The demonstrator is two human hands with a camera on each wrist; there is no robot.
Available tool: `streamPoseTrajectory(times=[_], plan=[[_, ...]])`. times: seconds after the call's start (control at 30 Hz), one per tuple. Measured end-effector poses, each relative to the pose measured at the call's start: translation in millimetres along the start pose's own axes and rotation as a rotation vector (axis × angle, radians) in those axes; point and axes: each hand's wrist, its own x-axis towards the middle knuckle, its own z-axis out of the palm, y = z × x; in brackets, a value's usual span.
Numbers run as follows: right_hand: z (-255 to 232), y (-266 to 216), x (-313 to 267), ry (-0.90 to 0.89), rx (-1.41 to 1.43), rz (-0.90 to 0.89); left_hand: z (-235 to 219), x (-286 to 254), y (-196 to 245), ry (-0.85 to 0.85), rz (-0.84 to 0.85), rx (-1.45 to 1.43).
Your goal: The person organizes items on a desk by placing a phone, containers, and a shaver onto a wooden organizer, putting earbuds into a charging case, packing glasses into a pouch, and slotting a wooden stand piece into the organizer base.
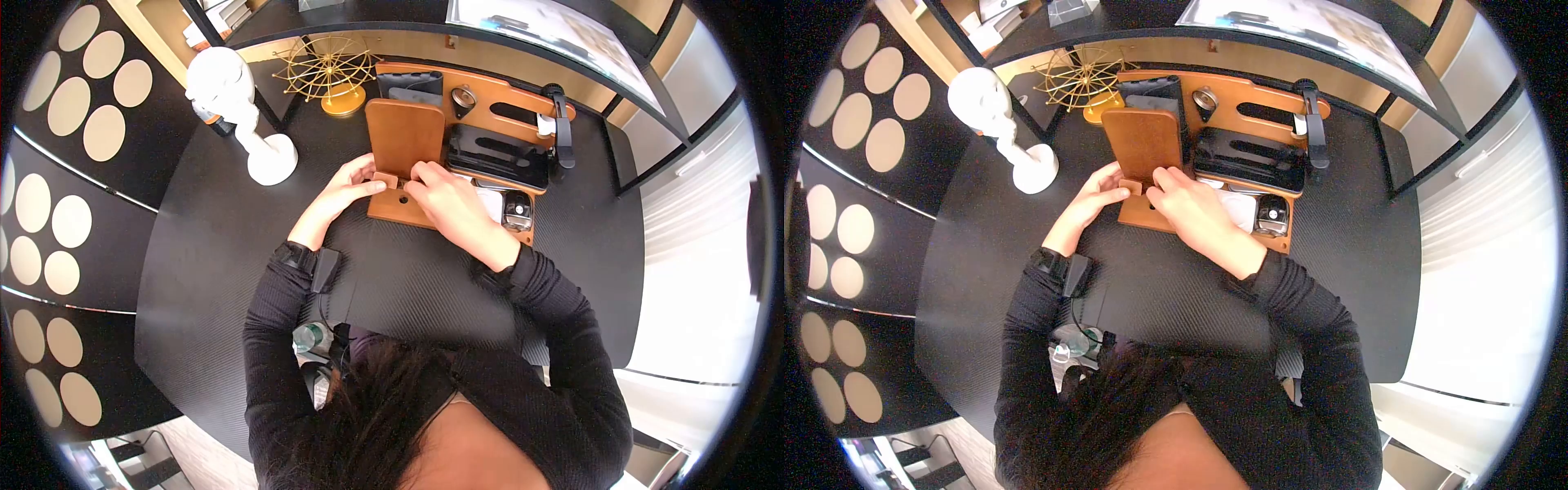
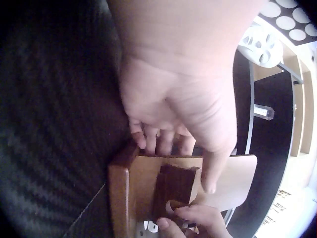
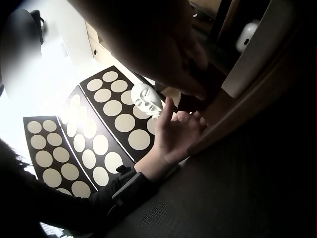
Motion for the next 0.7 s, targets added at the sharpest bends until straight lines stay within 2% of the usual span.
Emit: streamPoseTrajectory(times=[0.23, 0.37, 0.53, 0.7], plan=[[5, 3, 3, -0.049, -0.043, -0.028, 4, 1, 2, 0.021, -0.004, -0.008], [-5, 2, -6, -0.045, -0.037, -0.093, 2, 3, 1, -0.015, 0.065, 0.040], [-5, 2, -5, -0.056, -0.025, -0.092, -1, 5, -7, -0.042, 0.106, 0.058], [0, 5, -5, -0.015, 0.003, -0.048, 4, 4, -3, 0.001, 0.099, 0.068]])
